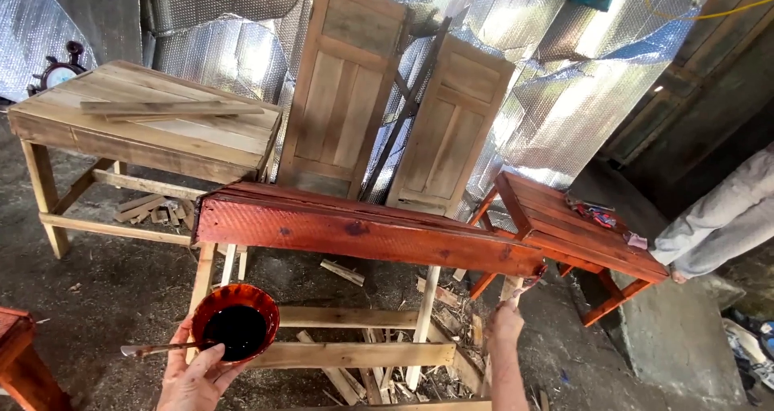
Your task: Applying dark stain to a wooden furniture frame using a paintbrush and a small bowl.
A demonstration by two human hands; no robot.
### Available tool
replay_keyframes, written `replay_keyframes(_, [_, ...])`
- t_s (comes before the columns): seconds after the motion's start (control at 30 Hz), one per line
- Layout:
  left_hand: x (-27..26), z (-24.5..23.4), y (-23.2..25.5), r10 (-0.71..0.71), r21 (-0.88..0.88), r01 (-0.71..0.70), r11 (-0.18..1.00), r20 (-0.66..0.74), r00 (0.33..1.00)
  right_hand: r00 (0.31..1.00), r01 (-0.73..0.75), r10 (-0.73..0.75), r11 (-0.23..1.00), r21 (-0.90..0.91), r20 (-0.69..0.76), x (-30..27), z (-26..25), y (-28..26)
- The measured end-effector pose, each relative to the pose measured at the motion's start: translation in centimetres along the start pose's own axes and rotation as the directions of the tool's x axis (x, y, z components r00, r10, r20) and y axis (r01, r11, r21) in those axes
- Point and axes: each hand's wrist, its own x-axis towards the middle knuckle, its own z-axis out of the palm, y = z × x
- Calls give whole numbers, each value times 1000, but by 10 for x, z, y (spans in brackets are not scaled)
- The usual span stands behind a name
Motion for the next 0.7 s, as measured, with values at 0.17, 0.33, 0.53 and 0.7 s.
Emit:
replay_keyframes(0.17, [11, 3, -13, 21, -28, -21, 999, 4, 1000, 980, 145, -130, 985, -91, 153, -60, 8, 16])
replay_keyframes(0.33, [1, 12, -14, 46, 12, -47, 999, 71, 996, 999, -20, 29, 973, -232, 36, -31, -12, 6])
replay_keyframes(0.53, [-2, 18, -14, -54, 4, 54, 999, -9, 998, 990, -101, 98, 994, 29, 102, -30, -8, 0])
replay_keyframes(0.7, [-1, 23, -19, -75, 1, 75, 997, -5, 997, 983, 80, -63, 993, -92, 173, -42, -1, 29])
